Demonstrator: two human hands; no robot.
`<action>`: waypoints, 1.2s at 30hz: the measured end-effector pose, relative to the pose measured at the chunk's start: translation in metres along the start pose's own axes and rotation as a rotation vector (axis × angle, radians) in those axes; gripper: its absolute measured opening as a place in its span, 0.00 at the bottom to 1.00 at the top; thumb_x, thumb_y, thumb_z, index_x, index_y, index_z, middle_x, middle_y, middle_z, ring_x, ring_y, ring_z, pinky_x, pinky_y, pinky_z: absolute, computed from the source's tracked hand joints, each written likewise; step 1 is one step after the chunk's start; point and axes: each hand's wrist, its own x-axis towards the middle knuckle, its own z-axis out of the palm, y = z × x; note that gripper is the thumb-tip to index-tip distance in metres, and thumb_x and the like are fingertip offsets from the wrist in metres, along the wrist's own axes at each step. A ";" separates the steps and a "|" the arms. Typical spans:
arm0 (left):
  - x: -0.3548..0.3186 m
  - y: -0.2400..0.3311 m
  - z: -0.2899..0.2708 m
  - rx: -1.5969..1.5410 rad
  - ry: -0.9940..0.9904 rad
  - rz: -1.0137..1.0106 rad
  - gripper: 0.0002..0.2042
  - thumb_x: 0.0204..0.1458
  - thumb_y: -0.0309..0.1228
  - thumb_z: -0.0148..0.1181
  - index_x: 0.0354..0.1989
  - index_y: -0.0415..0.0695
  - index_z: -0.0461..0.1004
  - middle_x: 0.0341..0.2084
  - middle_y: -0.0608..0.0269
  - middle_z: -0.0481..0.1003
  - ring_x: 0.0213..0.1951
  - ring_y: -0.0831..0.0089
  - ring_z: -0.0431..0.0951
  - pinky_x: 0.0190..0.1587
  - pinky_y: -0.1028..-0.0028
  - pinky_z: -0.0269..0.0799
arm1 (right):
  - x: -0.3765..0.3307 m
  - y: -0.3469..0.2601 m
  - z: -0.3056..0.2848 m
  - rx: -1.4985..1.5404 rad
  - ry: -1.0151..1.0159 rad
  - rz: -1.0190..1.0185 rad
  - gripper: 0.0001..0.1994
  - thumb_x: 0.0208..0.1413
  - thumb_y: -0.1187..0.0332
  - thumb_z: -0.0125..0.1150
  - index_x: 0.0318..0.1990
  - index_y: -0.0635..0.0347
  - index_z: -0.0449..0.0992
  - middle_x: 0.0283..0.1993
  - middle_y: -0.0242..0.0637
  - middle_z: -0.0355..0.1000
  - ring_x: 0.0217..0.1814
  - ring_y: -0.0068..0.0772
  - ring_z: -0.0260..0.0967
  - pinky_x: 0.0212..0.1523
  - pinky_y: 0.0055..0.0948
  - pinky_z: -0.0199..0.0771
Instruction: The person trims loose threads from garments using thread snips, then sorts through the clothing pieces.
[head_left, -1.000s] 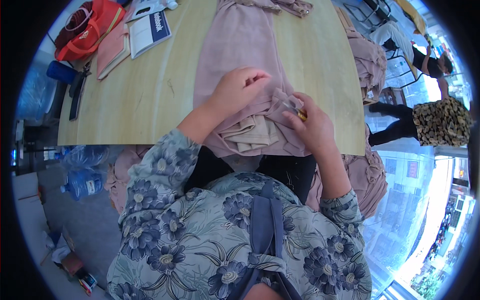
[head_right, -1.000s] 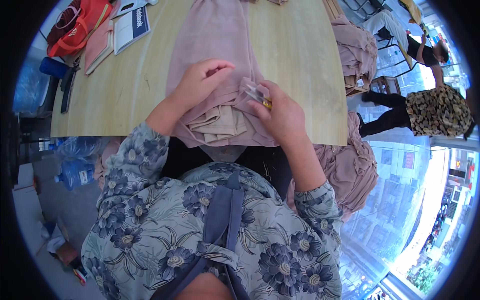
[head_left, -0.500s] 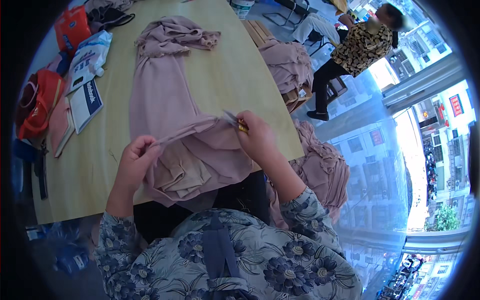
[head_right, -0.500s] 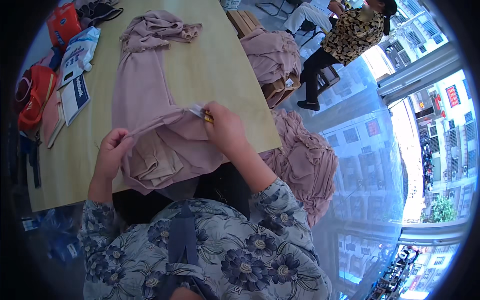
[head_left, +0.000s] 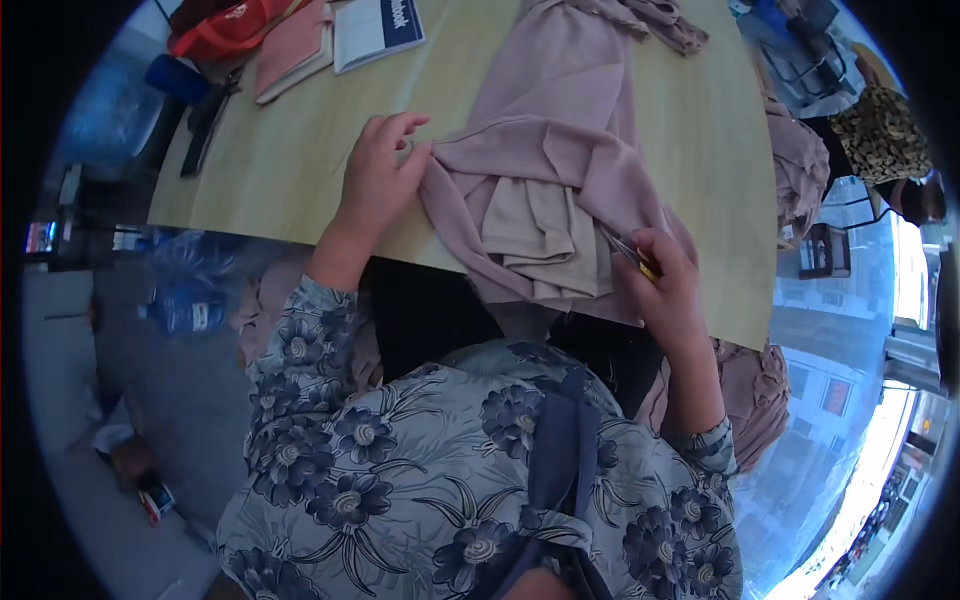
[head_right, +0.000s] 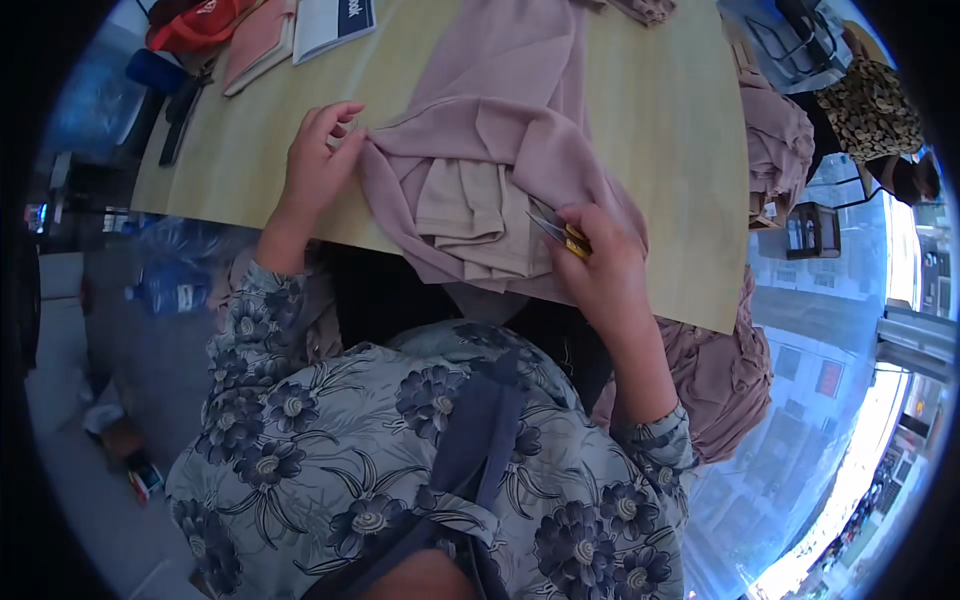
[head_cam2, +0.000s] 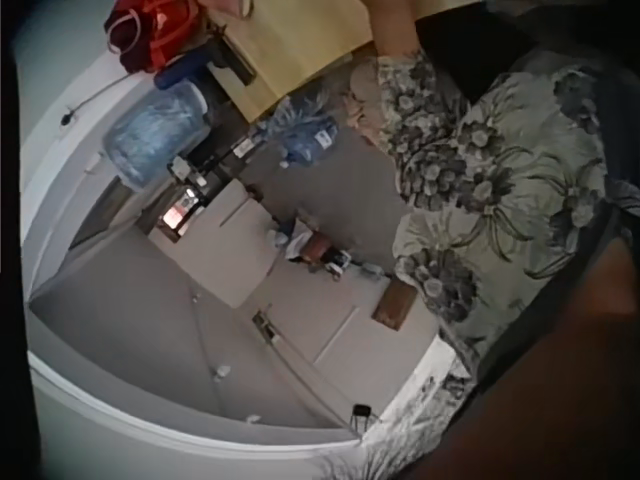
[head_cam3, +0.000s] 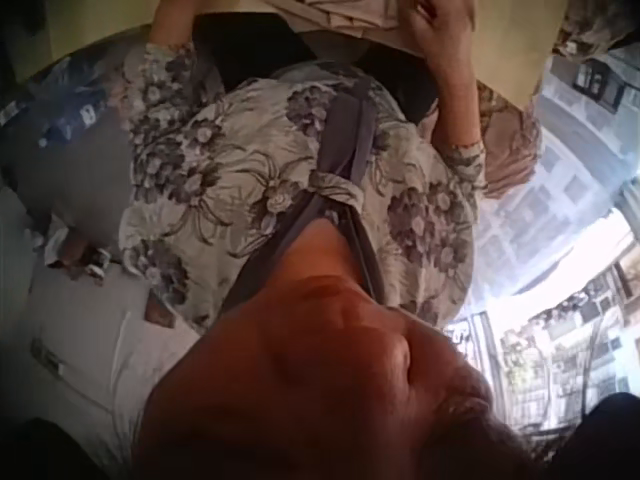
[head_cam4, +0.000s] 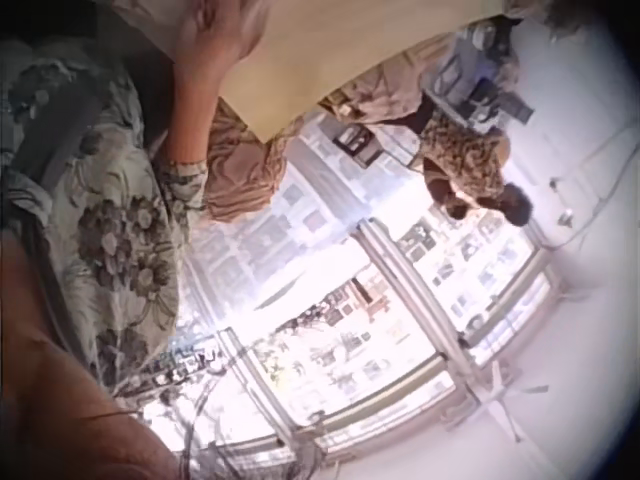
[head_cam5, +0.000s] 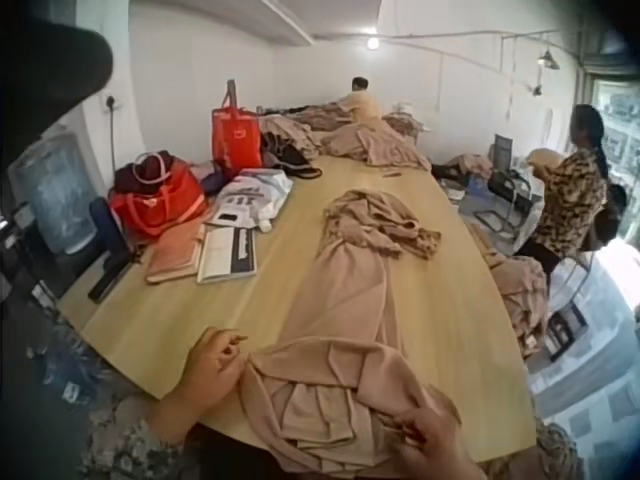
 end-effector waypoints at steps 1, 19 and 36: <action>-0.008 0.003 -0.007 -0.050 -0.051 0.010 0.10 0.45 0.27 0.58 0.37 0.41 0.72 0.30 0.59 0.71 0.30 0.69 0.72 0.33 0.74 0.69 | -0.002 -0.004 0.006 0.003 -0.032 -0.028 0.13 0.43 0.69 0.64 0.37 0.61 0.71 0.31 0.41 0.71 0.35 0.41 0.71 0.37 0.32 0.70; -0.040 0.035 0.015 -0.649 -0.611 -0.231 0.09 0.49 0.27 0.58 0.39 0.41 0.71 0.30 0.73 0.71 0.31 0.83 0.71 0.33 0.81 0.66 | -0.018 0.007 0.015 -0.098 -0.053 -0.083 0.10 0.40 0.76 0.59 0.33 0.61 0.70 0.28 0.41 0.69 0.30 0.43 0.69 0.31 0.35 0.68; -0.047 0.039 0.014 -1.168 -0.621 -0.591 0.12 0.52 0.24 0.54 0.46 0.44 0.68 0.34 0.72 0.72 0.32 0.85 0.71 0.32 0.82 0.70 | 0.003 -0.018 0.029 0.225 -0.015 0.025 0.15 0.46 0.68 0.64 0.41 0.61 0.70 0.26 0.34 0.67 0.28 0.27 0.65 0.30 0.25 0.66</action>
